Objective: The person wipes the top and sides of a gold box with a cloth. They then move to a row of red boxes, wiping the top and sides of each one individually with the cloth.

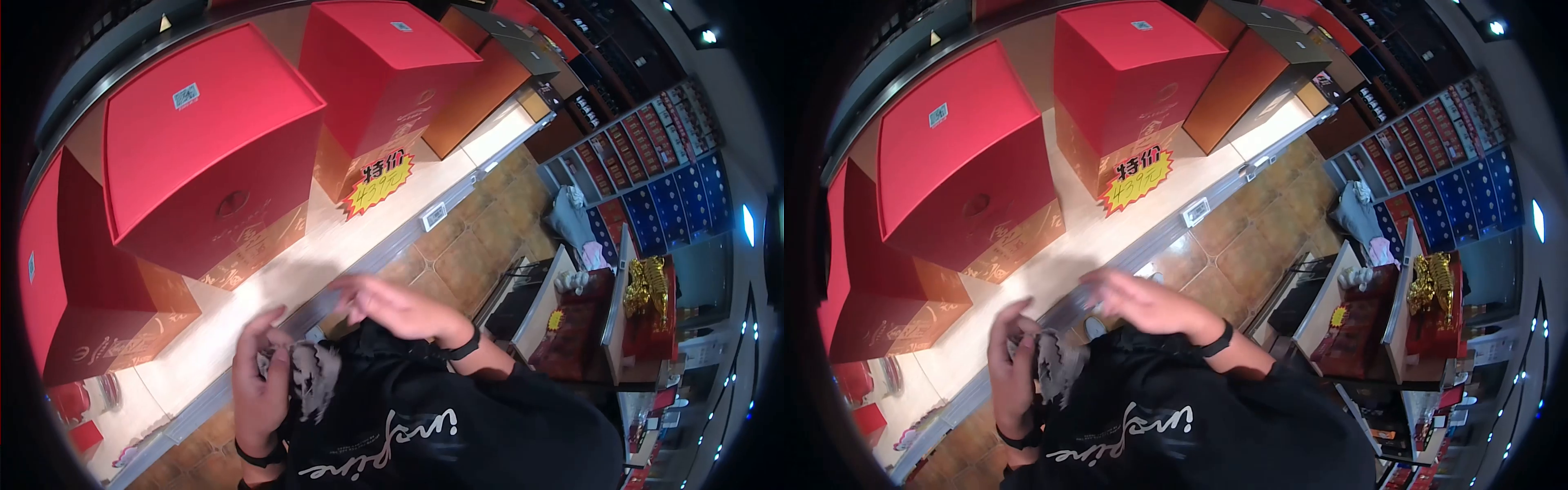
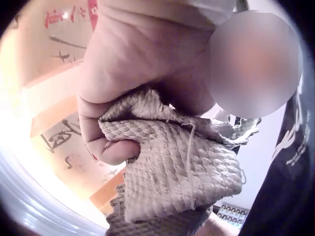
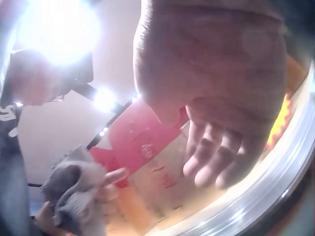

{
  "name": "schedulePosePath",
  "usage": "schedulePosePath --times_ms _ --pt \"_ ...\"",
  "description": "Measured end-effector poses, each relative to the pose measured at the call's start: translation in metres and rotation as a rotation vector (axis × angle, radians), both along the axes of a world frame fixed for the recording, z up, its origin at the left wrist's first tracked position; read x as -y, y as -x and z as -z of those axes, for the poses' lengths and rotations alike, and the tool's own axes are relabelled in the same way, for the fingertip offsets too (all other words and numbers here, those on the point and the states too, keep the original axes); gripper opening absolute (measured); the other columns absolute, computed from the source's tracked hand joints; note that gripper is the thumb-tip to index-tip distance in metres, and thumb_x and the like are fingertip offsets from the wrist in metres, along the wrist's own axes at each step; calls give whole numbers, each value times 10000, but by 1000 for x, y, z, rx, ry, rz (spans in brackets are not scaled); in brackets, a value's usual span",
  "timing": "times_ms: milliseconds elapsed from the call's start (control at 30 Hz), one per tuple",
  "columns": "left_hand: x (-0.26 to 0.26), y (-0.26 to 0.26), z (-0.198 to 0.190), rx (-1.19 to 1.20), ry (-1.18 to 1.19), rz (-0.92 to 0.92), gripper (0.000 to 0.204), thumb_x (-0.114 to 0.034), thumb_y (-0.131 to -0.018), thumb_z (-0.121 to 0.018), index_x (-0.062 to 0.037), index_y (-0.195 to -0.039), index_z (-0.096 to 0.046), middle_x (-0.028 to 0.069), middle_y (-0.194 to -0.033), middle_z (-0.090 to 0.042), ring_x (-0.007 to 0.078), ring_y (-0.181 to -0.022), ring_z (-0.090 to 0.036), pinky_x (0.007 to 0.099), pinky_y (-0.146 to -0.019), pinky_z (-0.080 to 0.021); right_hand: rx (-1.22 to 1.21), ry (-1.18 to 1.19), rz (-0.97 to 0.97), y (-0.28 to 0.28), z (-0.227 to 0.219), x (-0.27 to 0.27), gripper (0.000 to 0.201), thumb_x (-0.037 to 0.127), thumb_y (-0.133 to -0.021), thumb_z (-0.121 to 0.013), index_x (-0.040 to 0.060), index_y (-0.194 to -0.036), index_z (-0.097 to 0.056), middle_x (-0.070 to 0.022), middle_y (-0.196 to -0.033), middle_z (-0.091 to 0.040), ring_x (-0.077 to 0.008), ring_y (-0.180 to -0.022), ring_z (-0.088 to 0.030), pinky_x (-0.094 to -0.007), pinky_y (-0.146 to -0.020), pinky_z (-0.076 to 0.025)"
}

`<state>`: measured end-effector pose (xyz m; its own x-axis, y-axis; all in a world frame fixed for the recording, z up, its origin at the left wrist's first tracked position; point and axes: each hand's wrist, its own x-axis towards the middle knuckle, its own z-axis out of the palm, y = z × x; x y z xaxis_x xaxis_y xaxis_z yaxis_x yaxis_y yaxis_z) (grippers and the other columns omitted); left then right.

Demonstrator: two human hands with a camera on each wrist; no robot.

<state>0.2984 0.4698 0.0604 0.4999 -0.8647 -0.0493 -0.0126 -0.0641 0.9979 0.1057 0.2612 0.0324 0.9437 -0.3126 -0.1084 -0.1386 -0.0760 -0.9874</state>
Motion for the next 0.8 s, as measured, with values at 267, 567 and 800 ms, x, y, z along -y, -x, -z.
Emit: schedulePosePath --times_ms 267,567,800 --pt "33 31 5 842 237 126 524 -148 -922 -703 37 -1379 -527 220 -1243 -604 414 -1176 -614 521 -1000 -493 -75 -603 61 -36 18 -20 649 419 -1134 -506 46 -1636 -335 -143 -1456 -570 -207 -1315 -585 -379 -1093 -509" --pt "-4 -13 -7 376 -38 446 144 -97 -917 -704 -44 -1050 -722 123 -1020 -737 383 -992 -712 470 -893 -567 -169 -584 452 -14 -29 -7 536 29 -1053 -597 0 -1565 -443 -133 -1401 -646 -202 -1243 -665 -371 -1055 -554" --pt "8 -43 -45 565 562 -192 225 20 -833 -657 -52 -1031 -735 92 -864 -703 294 -754 -664 399 -752 -543 761 186 751 -28 -181 35 527 194 -1002 -565 -31 -1475 -512 -193 -1287 -679 -259 -1061 -737 -406 -868 -634"
